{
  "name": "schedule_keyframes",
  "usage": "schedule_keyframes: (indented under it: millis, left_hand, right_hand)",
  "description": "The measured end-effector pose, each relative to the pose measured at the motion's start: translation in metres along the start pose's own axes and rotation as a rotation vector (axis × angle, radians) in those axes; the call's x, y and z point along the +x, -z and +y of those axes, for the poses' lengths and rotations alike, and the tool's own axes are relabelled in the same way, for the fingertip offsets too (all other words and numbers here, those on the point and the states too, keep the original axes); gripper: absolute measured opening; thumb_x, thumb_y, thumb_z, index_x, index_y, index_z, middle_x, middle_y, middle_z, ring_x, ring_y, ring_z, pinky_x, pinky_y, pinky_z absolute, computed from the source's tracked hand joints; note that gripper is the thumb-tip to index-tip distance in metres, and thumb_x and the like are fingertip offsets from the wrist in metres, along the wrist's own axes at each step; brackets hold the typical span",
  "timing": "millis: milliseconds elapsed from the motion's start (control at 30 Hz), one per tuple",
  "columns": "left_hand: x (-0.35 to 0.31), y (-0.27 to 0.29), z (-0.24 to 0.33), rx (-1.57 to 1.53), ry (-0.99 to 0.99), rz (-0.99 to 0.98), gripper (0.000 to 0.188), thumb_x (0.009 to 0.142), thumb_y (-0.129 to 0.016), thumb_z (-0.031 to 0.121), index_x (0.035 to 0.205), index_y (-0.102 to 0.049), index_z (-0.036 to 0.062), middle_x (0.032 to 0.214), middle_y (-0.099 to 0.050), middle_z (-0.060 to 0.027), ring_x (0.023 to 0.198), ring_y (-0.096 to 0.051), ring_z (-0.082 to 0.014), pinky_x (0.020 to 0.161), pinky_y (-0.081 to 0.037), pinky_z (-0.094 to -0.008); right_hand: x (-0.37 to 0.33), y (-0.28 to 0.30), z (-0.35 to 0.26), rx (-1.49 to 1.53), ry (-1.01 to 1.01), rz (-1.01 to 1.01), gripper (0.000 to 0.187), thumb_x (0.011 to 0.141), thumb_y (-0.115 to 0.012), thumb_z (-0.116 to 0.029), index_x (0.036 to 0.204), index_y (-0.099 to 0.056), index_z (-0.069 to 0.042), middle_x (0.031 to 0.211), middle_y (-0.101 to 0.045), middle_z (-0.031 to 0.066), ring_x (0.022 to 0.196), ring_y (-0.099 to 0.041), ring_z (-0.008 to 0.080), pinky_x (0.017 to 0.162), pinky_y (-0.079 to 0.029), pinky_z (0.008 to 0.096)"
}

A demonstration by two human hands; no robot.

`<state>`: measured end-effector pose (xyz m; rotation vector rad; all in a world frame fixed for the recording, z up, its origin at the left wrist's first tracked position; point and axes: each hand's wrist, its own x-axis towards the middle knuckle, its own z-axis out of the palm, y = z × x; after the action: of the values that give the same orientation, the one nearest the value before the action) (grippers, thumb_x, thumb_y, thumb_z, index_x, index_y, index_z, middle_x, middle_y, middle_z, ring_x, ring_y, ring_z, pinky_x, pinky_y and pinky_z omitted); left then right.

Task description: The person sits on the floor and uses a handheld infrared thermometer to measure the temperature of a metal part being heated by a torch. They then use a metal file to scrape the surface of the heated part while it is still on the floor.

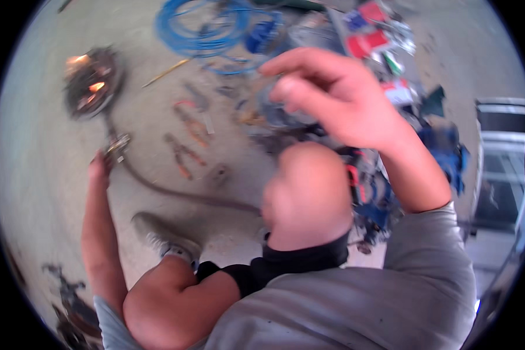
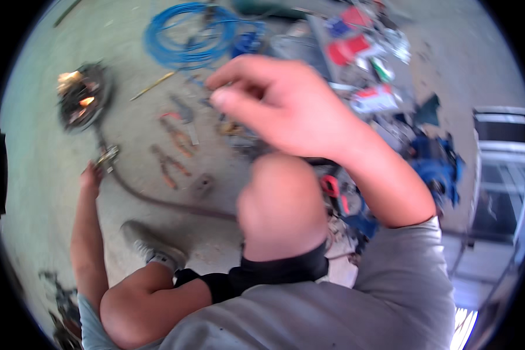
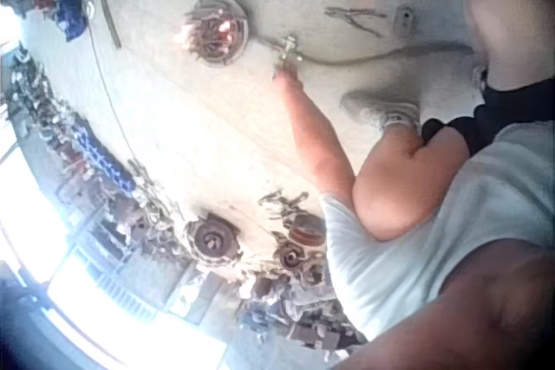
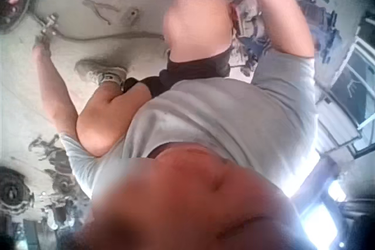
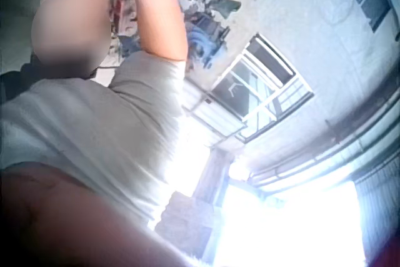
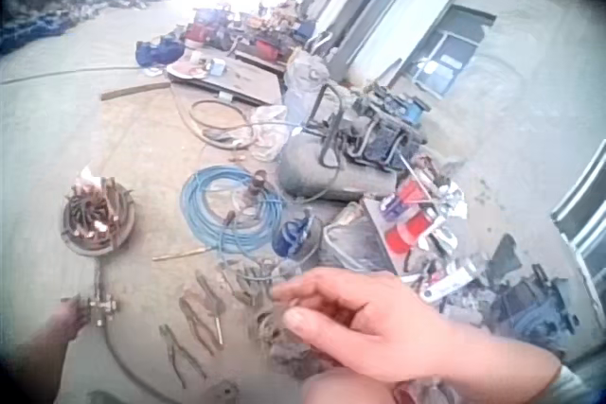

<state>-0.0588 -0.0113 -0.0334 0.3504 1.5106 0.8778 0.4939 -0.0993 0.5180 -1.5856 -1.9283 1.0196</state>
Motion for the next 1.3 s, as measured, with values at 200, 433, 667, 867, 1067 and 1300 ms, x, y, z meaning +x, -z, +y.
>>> schedule_keyframes:
  millis: [200, 433, 667, 867, 1067, 1300]
  left_hand:
    - [0.020, -0.013, -0.021, 0.024, 0.081, 0.055, 0.039, 0.108, -0.064, 0.042, 0.125, -0.067, 0.0073, 0.101, -0.069, -0.0034, 0.083, -0.066, -0.0143, 0.068, -0.057, -0.0287]
    - [0.010, -0.023, 0.022, 0.643, 0.100, 0.090, 0.037, 0.108, -0.059, 0.043, 0.113, -0.071, 0.0080, 0.084, -0.071, -0.0053, 0.069, -0.065, -0.0169, 0.061, -0.053, -0.0371]
    - [-0.059, -0.061, 0.030, 0.105, 0.138, 0.260, 0.029, 0.108, -0.066, 0.033, 0.112, -0.070, 0.0039, 0.093, -0.074, -0.0051, 0.071, -0.071, -0.0139, 0.055, -0.059, -0.0278]
    - [-0.063, -0.064, 0.033, 0.148, 0.142, 0.239, 0.028, 0.109, -0.065, 0.032, 0.113, -0.071, 0.0055, 0.098, -0.074, -0.0043, 0.073, -0.071, -0.0133, 0.058, -0.060, -0.0275]
    - [-0.057, -0.059, 0.026, 0.092, 0.155, 0.241, 0.031, 0.108, -0.067, 0.032, 0.111, -0.072, 0.0017, 0.094, -0.074, -0.0083, 0.068, -0.069, -0.0155, 0.055, -0.060, -0.0289]
    - [-0.046, -0.049, 0.022, 0.083, 0.168, 0.282, 0.032, 0.107, -0.067, 0.038, 0.106, -0.071, 0.0059, 0.090, -0.072, -0.0050, 0.068, -0.069, -0.0139, 0.052, -0.059, -0.0286]
  right_hand:
    - [-0.172, 0.077, 0.077, -0.315, -0.528, 0.567, 0.039, 0.102, -0.075, -0.023, 0.130, -0.065, 0.003, 0.095, -0.070, 0.0050, 0.085, -0.065, 0.0127, 0.082, -0.056, 0.0314]
    - [-0.296, -0.012, 0.174, -0.590, -0.819, 0.266, 0.093, 0.074, -0.095, -0.031, 0.149, -0.051, 0.003, 0.139, -0.056, 0.0275, 0.135, -0.053, 0.0443, 0.112, -0.047, 0.0482]
    - [-0.307, -0.024, 0.191, -0.488, -0.855, 0.428, 0.074, 0.078, -0.087, -0.009, 0.145, -0.055, -0.002, 0.137, -0.046, 0.0145, 0.098, -0.063, 0.0251, 0.087, -0.056, 0.0348]
    - [-0.301, 0.024, 0.174, 0.002, -0.753, 0.503, 0.058, 0.087, -0.078, -0.001, 0.142, -0.057, -0.001, 0.128, -0.062, 0.0091, 0.103, -0.064, 0.0168, 0.094, -0.053, 0.0314]
    - [-0.198, 0.072, 0.055, 0.186, -0.452, 0.418, 0.074, 0.088, -0.092, -0.034, 0.142, -0.055, 0.001, 0.122, -0.071, 0.0117, 0.111, -0.067, 0.0214, 0.101, -0.052, 0.0350]
    - [-0.038, -0.007, -0.030, 0.546, -0.219, 0.024, 0.093, 0.082, -0.090, -0.040, 0.147, -0.048, 0.012, 0.112, -0.068, 0.0160, 0.090, -0.071, 0.0232, 0.079, -0.061, 0.0353]
